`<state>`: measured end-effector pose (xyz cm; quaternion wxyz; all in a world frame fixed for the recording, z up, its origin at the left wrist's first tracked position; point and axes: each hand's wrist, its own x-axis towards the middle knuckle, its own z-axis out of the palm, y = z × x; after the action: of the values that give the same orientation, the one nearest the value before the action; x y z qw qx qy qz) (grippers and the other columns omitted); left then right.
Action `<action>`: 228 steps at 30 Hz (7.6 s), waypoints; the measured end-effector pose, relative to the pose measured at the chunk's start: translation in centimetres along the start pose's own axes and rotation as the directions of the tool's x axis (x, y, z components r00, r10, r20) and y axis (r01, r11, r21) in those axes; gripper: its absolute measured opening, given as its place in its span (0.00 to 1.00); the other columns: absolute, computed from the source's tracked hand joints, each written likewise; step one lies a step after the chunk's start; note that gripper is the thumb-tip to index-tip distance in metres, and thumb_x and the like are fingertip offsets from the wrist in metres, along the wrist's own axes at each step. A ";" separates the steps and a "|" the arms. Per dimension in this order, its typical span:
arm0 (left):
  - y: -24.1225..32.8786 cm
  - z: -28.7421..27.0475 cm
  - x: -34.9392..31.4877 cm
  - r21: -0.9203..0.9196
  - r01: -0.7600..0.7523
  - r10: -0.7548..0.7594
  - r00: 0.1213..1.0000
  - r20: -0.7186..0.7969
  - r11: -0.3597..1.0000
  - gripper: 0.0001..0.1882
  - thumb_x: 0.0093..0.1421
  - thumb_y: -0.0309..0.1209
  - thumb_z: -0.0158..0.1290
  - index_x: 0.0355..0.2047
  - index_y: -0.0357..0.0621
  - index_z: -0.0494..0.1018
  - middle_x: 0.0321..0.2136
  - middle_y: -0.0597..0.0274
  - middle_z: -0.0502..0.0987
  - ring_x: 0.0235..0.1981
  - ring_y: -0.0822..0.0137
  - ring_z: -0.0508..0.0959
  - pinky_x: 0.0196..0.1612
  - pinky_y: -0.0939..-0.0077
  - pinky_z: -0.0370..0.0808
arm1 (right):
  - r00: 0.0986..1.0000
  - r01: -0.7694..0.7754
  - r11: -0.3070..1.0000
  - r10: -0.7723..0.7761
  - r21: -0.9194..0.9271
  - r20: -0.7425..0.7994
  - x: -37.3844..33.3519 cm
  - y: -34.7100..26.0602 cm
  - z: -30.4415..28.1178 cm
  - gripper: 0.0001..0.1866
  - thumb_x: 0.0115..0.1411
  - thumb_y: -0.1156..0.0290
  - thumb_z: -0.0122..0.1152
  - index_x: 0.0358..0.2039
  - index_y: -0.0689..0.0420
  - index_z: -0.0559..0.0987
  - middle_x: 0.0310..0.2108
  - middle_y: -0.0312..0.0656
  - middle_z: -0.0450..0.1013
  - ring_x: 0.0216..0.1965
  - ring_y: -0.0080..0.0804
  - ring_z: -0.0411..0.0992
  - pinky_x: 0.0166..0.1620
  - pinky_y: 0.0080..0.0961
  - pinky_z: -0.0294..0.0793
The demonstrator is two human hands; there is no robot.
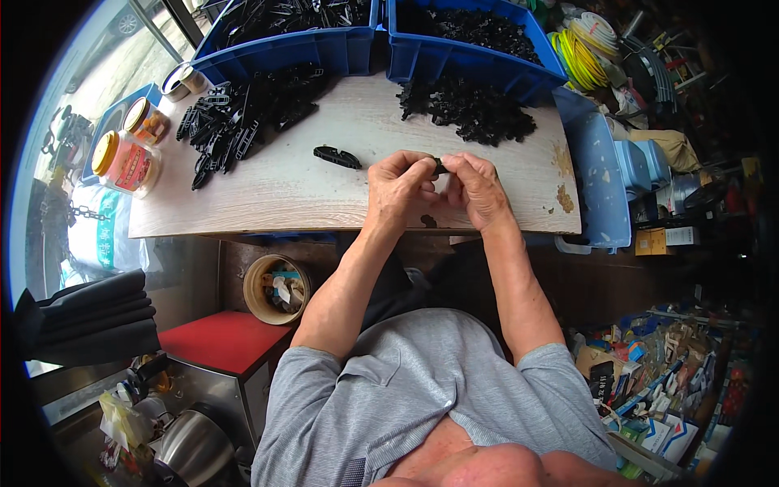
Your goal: Manually assembling small black plastic components by snapping them together at a workbench.
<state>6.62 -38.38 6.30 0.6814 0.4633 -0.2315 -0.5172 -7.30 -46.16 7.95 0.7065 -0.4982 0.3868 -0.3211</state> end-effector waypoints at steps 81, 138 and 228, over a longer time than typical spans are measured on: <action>4.3 -11.3 -0.9 0.934 -0.295 0.542 0.760 0.358 -0.202 0.09 0.58 0.35 0.61 0.38 0.47 0.77 0.41 0.61 0.78 0.44 0.54 0.74 0.44 0.61 0.70 | 0.996 0.088 0.992 -0.089 0.085 0.013 -0.2 1.3 -1.5 0.10 0.60 0.65 0.69 0.36 0.55 0.78 0.14 0.35 0.69 0.20 0.30 0.77 0.25 0.33 0.83; 0.5 -2.9 5.6 0.670 -0.414 0.542 0.840 0.021 0.616 0.16 0.57 0.35 0.63 0.43 0.39 0.79 0.31 0.56 0.82 0.32 0.62 0.81 0.39 0.70 0.77 | 0.996 0.084 0.987 -0.076 0.139 -0.056 -2.3 0.6 -0.8 0.17 0.61 0.61 0.59 0.18 0.50 0.68 0.09 0.32 0.59 0.13 0.28 0.68 0.25 0.35 0.80; -0.3 -2.2 -2.3 0.017 -0.025 0.021 0.985 0.170 1.000 0.11 0.63 0.26 0.58 0.45 0.36 0.76 0.30 0.62 0.81 0.25 0.76 0.80 0.28 0.82 0.80 | 0.982 0.069 0.952 -0.117 0.299 0.147 -0.9 2.1 0.4 0.06 0.61 0.73 0.66 0.38 0.56 0.80 0.33 0.36 0.77 0.32 0.24 0.77 0.39 0.24 0.81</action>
<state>7.42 -35.44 5.38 0.6606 0.4214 -0.2989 -0.5446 -7.30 -44.60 6.23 0.7857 -0.4304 0.2522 -0.3659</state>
